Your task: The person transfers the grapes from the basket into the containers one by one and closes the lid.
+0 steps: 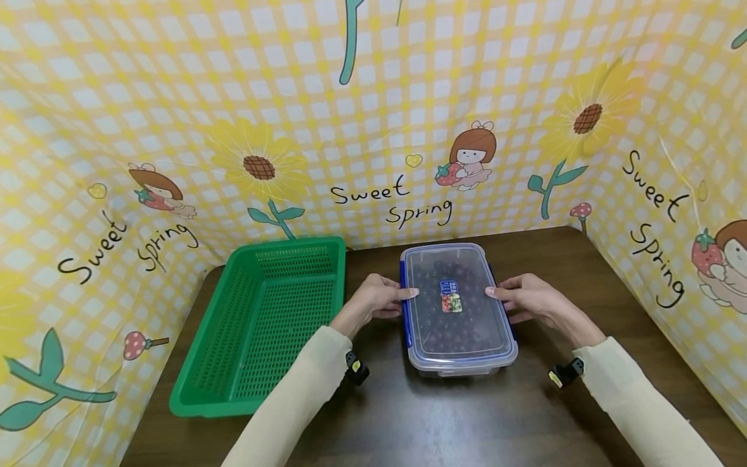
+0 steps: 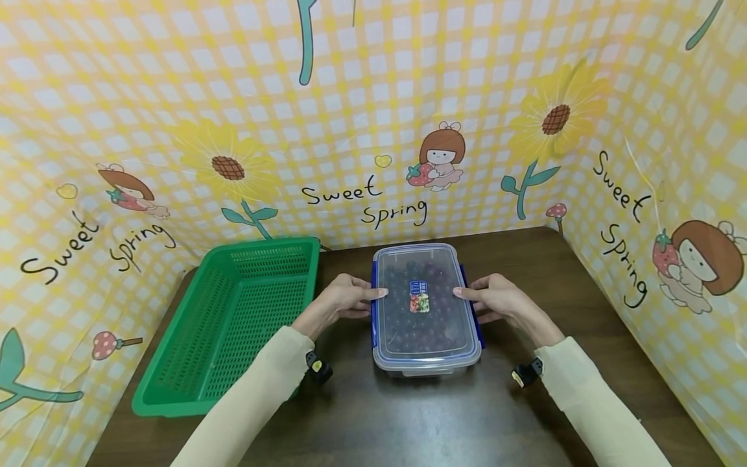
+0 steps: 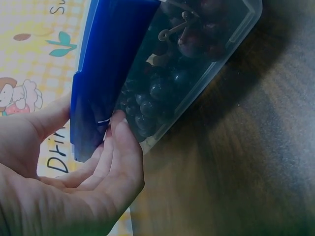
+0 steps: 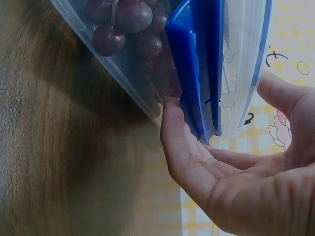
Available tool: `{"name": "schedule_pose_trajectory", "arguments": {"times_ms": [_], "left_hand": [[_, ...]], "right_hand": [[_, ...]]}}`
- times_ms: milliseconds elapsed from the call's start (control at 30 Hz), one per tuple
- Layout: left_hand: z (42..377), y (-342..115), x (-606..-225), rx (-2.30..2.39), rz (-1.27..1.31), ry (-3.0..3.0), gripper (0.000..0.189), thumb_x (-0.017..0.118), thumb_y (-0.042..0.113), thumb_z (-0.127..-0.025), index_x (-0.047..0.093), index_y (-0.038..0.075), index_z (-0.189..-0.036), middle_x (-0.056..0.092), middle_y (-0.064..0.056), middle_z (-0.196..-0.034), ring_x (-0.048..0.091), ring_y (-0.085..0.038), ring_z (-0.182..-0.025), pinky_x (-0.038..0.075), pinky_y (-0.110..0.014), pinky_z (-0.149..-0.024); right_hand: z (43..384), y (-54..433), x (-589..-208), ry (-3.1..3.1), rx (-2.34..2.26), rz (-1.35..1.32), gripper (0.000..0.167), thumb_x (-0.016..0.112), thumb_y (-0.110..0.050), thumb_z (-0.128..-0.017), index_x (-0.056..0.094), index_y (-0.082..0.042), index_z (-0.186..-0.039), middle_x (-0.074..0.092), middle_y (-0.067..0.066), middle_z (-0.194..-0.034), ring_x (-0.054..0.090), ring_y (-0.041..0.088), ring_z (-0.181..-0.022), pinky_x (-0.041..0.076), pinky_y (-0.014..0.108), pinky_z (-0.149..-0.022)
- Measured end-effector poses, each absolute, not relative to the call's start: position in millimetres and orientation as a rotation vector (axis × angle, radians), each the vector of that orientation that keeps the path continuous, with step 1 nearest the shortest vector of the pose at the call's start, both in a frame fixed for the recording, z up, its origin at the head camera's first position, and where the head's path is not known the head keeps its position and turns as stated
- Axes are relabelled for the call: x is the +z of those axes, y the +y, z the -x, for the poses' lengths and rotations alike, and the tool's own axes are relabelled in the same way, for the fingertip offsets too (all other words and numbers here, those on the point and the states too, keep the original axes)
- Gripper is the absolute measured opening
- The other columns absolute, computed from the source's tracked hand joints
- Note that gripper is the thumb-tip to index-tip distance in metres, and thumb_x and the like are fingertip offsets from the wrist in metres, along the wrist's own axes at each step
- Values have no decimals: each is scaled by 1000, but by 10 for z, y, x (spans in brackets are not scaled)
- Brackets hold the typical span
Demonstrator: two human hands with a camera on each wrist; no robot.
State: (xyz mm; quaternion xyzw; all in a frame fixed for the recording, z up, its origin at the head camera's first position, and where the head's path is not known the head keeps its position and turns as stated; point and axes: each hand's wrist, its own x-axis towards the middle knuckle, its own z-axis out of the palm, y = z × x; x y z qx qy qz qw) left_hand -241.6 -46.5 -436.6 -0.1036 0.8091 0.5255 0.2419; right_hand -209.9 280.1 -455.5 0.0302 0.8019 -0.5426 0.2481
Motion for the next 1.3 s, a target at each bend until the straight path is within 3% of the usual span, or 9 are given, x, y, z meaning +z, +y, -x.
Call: {"name": "schedule_pose_trajectory", "arguments": {"times_ms": [500,1000,1300], "left_hand": [[2423,-476,-4400,1481,316,2142,54,87,33,-89,69,-1,-127,81,-11,-97,74,-16,-75,66,-36,-85],[2490,-502,-4454,1508,305,2062,59,88,32,-88,66,0,-132,79,-14,-104,76,-22,-90,66,-32,-75],[2472,-503,-4440,1505,298,2075,58,87,33,-88,67,0,-131,79,-14,-106,77,-22,-92,66,-35,-80]], "right_hand": [[2082,2787,-4549,2203,-1470,-73,82,68,-42,-103,40,18,-150,69,24,-129,73,25,-109,64,49,-93],[2082,2786,-4511,2268,-1431,-79,83,67,-40,-104,36,20,-151,63,32,-136,73,23,-106,64,45,-91],[2071,2773,-4497,2357,-1349,-82,92,69,-45,-102,31,21,-154,49,39,-149,65,42,-126,63,48,-96]]}}
